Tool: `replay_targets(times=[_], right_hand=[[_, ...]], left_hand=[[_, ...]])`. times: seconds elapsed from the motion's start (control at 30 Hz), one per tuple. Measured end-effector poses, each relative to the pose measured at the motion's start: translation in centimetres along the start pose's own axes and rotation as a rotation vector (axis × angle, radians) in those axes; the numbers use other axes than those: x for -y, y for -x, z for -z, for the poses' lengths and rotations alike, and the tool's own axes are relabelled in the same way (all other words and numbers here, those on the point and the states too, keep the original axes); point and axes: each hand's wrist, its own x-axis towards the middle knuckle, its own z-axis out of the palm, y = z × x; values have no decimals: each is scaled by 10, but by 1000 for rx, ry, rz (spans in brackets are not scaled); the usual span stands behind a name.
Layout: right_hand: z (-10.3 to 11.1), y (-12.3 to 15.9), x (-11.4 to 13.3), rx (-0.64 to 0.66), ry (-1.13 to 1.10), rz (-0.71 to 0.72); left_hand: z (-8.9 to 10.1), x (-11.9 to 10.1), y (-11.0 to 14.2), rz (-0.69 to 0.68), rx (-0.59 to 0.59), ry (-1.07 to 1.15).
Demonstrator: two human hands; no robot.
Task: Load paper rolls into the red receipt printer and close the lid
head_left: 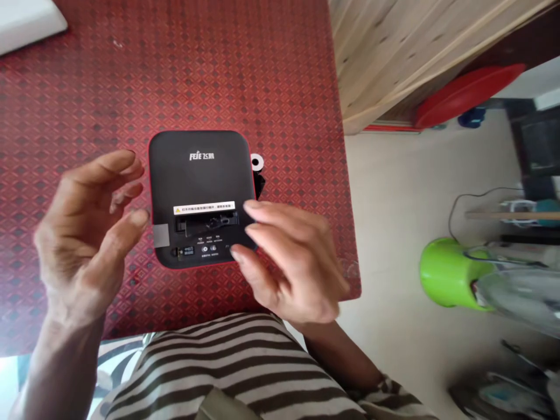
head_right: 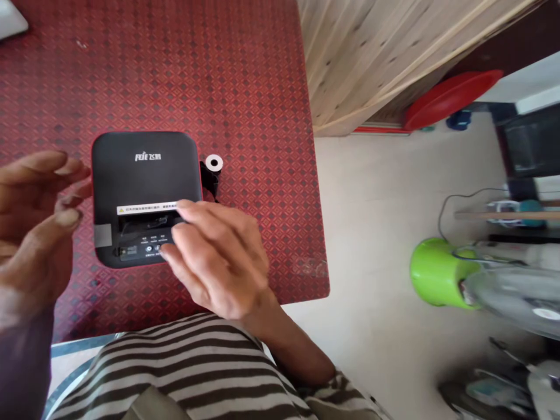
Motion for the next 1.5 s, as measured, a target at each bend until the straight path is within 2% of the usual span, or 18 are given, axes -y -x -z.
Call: replay_targets(times=[0.07, 0.1, 0.2, 0.27, 0.57, 0.87, 1.07, 1.2, 1.3, 1.4, 1.47, 1.5], right_hand=[[0, 8, -3, -87, -36, -164], [0, 13, -5, -86, -71, -258], [-1, 26, -7, 3, -259, -501], [-3, 32, -6, 38, -358, -585], [0, 38, 3, -23, -248, -562], [2, 35, 2, -5, -213, -537], [0, 38, 1, -8, -286, -548], [3, 37, -1, 17, -348, -585], [9, 23, -5, -63, -190, -471], [14, -5, -9, -83, 9, -213], [10, -26, -10, 63, 51, -42], [6, -37, -10, 182, 71, 28]], left_hand=[[-2, 6, 8, 147, 55, 109], [-3, 8, 12, 201, 92, 125], [-5, 10, 19, 258, 117, 59], [-5, 8, 20, 271, 111, 36], [2, 16, 15, 264, 179, 48], [-16, 4, 19, 368, 93, 226], [-20, 2, 18, 403, 26, 226], [-22, 5, 19, 369, 24, 222], [-22, 10, 19, 332, 28, 241], [-24, 17, 20, 313, -3, 259], [-27, 25, 21, 264, -3, 277], [-28, 29, 21, 220, 1, 279]])
